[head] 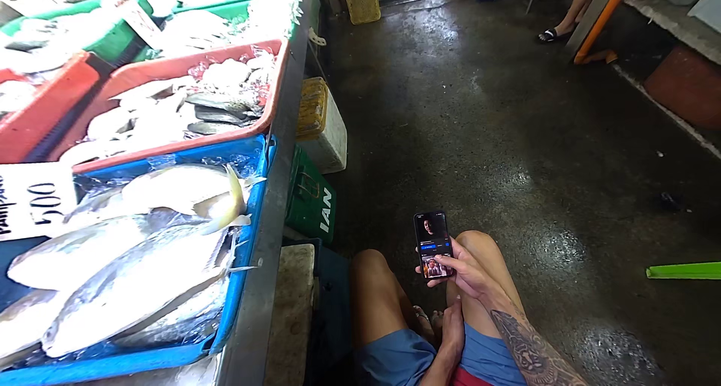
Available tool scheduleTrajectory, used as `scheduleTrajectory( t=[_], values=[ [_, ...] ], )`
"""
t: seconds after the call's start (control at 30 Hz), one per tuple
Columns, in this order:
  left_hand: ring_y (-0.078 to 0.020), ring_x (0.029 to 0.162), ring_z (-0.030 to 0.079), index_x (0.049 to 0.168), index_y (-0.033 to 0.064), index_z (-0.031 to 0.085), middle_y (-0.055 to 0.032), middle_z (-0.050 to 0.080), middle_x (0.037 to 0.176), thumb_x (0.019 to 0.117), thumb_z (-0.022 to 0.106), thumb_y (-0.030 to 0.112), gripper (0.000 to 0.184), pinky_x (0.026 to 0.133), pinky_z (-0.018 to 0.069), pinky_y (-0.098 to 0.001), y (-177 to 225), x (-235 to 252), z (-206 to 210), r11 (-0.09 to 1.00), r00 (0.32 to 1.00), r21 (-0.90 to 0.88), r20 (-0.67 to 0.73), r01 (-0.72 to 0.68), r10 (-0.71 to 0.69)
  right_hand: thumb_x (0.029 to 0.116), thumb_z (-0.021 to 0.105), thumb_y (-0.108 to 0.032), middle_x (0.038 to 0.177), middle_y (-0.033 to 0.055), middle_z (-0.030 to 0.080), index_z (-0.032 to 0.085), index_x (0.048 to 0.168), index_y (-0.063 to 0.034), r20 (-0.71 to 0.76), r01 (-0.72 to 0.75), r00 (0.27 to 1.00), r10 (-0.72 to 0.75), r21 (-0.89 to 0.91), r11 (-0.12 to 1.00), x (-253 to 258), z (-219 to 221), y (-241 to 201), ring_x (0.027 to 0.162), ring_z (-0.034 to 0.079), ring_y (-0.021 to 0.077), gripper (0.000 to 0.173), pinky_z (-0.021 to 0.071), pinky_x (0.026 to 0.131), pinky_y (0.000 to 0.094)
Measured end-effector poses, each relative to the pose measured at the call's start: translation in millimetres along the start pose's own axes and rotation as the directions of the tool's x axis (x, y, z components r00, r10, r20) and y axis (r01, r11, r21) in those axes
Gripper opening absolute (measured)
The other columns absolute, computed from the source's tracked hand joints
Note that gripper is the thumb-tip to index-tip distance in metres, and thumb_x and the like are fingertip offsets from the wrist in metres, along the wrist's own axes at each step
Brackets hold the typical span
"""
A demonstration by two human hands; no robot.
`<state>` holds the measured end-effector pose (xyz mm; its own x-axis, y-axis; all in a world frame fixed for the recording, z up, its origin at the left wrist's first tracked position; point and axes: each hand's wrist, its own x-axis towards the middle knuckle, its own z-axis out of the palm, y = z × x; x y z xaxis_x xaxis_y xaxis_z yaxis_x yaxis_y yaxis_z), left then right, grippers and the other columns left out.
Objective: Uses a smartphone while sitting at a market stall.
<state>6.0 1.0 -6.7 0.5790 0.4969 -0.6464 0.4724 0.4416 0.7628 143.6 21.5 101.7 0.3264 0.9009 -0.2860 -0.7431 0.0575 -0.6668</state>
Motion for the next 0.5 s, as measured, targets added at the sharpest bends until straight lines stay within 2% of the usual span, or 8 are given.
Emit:
scheduleTrajectory(
  t=[0.13,0.23,0.3,0.37,0.43,0.5],
  values=[
    [-0.0232,0.094,0.067,0.097,0.0000,0.071,-0.0161,0.071,0.095,0.1116,0.030,0.042,0.060,0.088,0.0527,-0.0461,0.3,0.3,0.2,1.000,1.000,0.008,0.000,0.000,0.000,0.0955,0.052,0.002,0.134,0.0269,0.060,0.026,0.154,-0.0119,-0.001,-0.002,1.000,0.002,-0.002,1.000,0.0,-0.1,-0.2,0.106,0.069,0.0470,0.066,0.0639,0.071,0.0558],
    [-0.0228,0.094,0.067,0.099,0.0000,0.071,-0.0157,0.071,0.096,0.1116,0.030,0.041,0.059,0.089,0.0527,-0.0459,1.1,-0.5,-0.2,1.000,1.000,0.012,0.002,-0.003,0.003,0.0957,0.053,0.001,0.132,0.0279,0.060,0.026,0.155,-0.0121,0.005,-0.010,1.000,0.010,0.003,1.000,0.7,-0.9,0.6,0.105,0.069,0.0475,0.066,0.0638,0.071,0.0562],
    [-0.0229,0.094,0.068,0.098,0.0000,0.071,-0.0156,0.071,0.095,0.1116,0.031,0.041,0.059,0.089,0.0528,-0.0458,1.1,-0.5,0.1,1.000,1.000,0.011,0.000,0.000,0.000,0.1001,0.049,-0.003,0.133,0.0276,0.060,0.026,0.155,-0.0124,0.002,-0.010,1.000,0.010,0.007,1.000,0.9,-1.0,0.2,0.106,0.069,0.0473,0.060,0.0638,0.071,0.0559],
    [-0.0230,0.094,0.067,0.098,-0.0003,0.071,-0.0159,0.071,0.095,0.1117,0.030,0.041,0.059,0.088,0.0526,-0.0458,1.1,-0.7,0.6,1.000,1.000,0.004,-0.002,0.001,-0.001,0.1084,0.042,-0.015,0.135,0.0270,0.060,0.027,0.155,-0.0134,-0.007,-0.011,1.000,0.011,0.012,1.000,0.7,-0.1,-0.8,0.107,0.069,0.0468,0.049,0.0638,0.071,0.0557],
    [-0.0233,0.095,0.068,0.099,-0.0009,0.071,-0.0166,0.071,0.096,0.1119,0.030,0.040,0.059,0.090,0.0526,-0.0459,1.6,-1.0,0.6,1.000,1.000,-0.003,-0.002,-0.004,0.004,0.1102,0.038,-0.020,0.133,0.0270,0.060,0.029,0.154,-0.0132,-0.008,-0.004,1.000,0.004,0.024,1.000,0.8,0.5,-1.0,0.106,0.069,0.0470,0.045,0.0639,0.070,0.0558],
    [-0.0239,0.095,0.067,0.100,-0.0017,0.071,-0.0173,0.071,0.097,0.1119,0.031,0.039,0.058,0.090,0.0526,-0.0465,2.5,-1.2,1.1,1.000,1.000,-0.014,-0.006,-0.003,0.002,0.1085,0.041,-0.017,0.134,0.0271,0.060,0.029,0.154,-0.0129,-0.007,-0.005,1.000,0.005,0.025,1.000,0.8,0.0,-1.0,0.106,0.069,0.0466,0.048,0.0640,0.070,0.0556]
  ],
)
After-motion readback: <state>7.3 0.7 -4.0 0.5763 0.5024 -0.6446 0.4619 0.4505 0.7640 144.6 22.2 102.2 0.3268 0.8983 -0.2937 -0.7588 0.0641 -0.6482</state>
